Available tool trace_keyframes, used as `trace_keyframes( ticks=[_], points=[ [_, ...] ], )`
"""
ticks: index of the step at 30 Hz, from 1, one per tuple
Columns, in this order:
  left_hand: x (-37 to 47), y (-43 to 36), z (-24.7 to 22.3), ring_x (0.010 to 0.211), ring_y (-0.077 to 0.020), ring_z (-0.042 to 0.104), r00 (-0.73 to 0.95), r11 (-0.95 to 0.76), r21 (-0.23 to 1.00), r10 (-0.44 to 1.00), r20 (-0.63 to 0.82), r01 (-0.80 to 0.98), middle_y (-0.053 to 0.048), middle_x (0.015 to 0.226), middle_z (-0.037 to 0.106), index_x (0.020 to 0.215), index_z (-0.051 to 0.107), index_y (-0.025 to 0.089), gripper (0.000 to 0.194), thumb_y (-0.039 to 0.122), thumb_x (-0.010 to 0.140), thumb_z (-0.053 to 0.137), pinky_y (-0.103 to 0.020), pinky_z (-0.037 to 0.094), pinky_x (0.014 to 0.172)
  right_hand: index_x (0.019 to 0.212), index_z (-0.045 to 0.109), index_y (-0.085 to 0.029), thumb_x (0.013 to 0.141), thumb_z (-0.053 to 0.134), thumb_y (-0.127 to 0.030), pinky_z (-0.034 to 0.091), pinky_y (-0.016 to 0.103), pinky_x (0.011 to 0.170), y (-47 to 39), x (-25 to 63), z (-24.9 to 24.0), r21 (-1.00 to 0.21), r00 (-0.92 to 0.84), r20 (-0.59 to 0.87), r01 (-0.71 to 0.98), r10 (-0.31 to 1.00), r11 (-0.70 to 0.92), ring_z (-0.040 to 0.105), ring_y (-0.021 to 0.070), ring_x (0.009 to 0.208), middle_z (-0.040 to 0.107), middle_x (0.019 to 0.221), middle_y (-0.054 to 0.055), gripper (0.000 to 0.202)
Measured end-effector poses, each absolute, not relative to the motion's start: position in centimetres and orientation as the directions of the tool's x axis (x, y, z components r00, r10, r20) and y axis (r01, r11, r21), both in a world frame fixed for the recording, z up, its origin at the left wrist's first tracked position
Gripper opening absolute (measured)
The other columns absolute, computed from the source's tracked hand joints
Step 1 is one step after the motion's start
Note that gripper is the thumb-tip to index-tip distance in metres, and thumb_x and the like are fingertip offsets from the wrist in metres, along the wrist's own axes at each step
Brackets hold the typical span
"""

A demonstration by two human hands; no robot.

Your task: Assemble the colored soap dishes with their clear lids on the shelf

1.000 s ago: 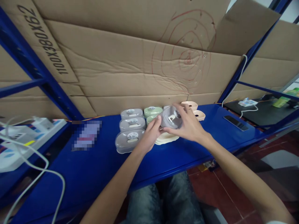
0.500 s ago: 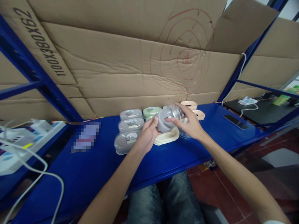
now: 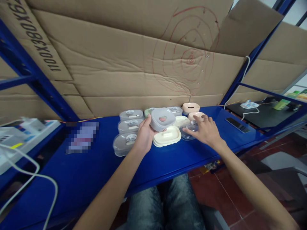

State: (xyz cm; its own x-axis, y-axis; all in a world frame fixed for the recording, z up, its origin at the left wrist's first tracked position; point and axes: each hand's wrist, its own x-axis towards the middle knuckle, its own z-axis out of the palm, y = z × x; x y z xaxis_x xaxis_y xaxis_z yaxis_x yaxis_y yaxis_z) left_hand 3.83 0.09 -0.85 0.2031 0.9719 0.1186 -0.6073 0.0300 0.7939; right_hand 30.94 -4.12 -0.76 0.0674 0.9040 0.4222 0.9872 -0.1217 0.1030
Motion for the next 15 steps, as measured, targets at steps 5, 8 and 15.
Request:
trace_keyframes(
  ticks=[5,8,15],
  points=[
    [3.7,0.4,-1.0,0.135,-0.0399,0.068,0.197,0.027,0.811,0.974,0.109,-0.584,-0.021,0.124,0.079,0.129,0.070,0.014,0.042,0.050,0.107,0.064,-0.056,0.065,0.099,0.160,0.052,-0.019,0.093,0.042,-0.096,0.048,0.065,0.105,-3.9,29.6,-2.6,0.094,0.071,0.427,0.988,0.901,-0.122,0.051,0.0519,0.133,0.055,0.149,0.029,0.103],
    [3.7,0.6,-1.2,0.136,-0.0401,0.068,0.198,0.025,0.812,0.974,0.112,-0.583,-0.022,0.124,0.079,0.128,0.070,0.014,0.043,0.051,0.108,0.061,-0.056,0.065,0.099,0.164,0.047,-0.020,0.098,0.037,-0.090,0.048,0.066,0.105,-3.9,29.5,-3.5,0.077,0.075,0.423,0.990,0.903,-0.119,0.052,0.0505,0.132,0.054,0.150,0.028,0.097],
    [3.8,0.6,-1.2,0.137,-0.0399,0.066,0.213,0.022,0.804,0.968,0.131,-0.594,-0.021,0.129,0.078,0.130,0.071,0.016,0.044,0.052,0.108,0.063,-0.056,0.064,0.101,0.168,0.043,-0.020,0.107,0.027,-0.077,0.049,0.068,0.104,-4.1,29.7,-4.1,0.063,0.071,0.390,0.993,0.918,-0.103,0.052,0.0497,0.132,0.051,0.154,0.027,0.085]
  ],
)
